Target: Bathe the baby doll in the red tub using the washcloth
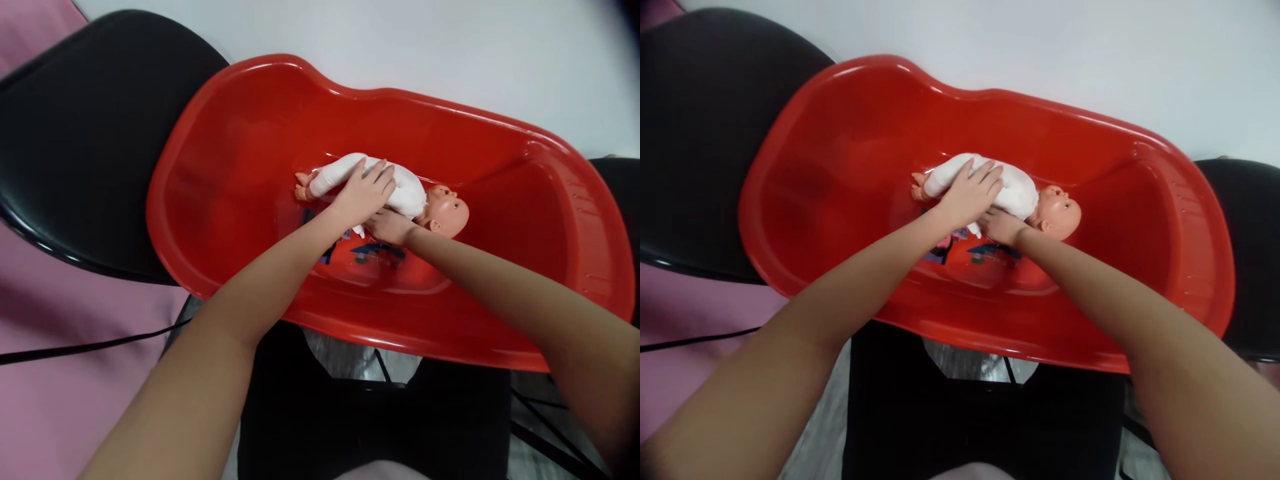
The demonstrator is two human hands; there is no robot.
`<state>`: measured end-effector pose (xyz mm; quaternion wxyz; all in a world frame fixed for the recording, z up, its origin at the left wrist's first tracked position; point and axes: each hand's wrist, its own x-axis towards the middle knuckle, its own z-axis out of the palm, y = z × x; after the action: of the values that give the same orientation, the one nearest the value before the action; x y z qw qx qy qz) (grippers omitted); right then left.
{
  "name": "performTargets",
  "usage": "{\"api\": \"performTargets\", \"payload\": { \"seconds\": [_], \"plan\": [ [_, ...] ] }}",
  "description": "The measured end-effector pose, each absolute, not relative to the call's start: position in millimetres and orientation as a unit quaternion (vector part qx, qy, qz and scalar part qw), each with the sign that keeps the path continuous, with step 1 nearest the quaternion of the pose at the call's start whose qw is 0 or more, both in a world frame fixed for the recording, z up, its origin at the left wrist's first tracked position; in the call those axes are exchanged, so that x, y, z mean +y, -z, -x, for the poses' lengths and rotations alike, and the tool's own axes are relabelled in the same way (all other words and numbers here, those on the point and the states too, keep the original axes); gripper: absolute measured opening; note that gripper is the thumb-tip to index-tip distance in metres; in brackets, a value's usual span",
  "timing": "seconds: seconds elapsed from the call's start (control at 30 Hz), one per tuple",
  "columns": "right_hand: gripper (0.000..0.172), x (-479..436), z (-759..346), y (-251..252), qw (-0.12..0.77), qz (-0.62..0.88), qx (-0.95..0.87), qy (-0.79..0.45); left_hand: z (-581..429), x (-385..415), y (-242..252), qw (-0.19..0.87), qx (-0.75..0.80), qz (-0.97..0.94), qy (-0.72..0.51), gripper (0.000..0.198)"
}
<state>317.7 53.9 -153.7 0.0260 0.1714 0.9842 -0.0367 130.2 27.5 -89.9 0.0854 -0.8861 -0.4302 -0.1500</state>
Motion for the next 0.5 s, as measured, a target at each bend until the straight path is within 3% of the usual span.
{"api": "performTargets", "payload": {
  "seconds": [0.17, 0.33, 0.5],
  "plan": [
    [0.053, 38, -369, 144, 0.083, -0.190, 0.978, -0.009, -134, 25, 87, 0.071, -0.427, 0.889, 0.150, 0.053],
    [0.062, 18, -398, 129, 0.116, -0.192, 0.974, 0.023, -134, 23, 84, 0.044, -0.424, 0.892, 0.154, 0.051],
    [0.058, 6, -386, 104, 0.123, -0.166, 0.977, 0.053, -131, 23, 84, 0.039, -0.418, 0.897, 0.141, 0.051]
  ]
}}
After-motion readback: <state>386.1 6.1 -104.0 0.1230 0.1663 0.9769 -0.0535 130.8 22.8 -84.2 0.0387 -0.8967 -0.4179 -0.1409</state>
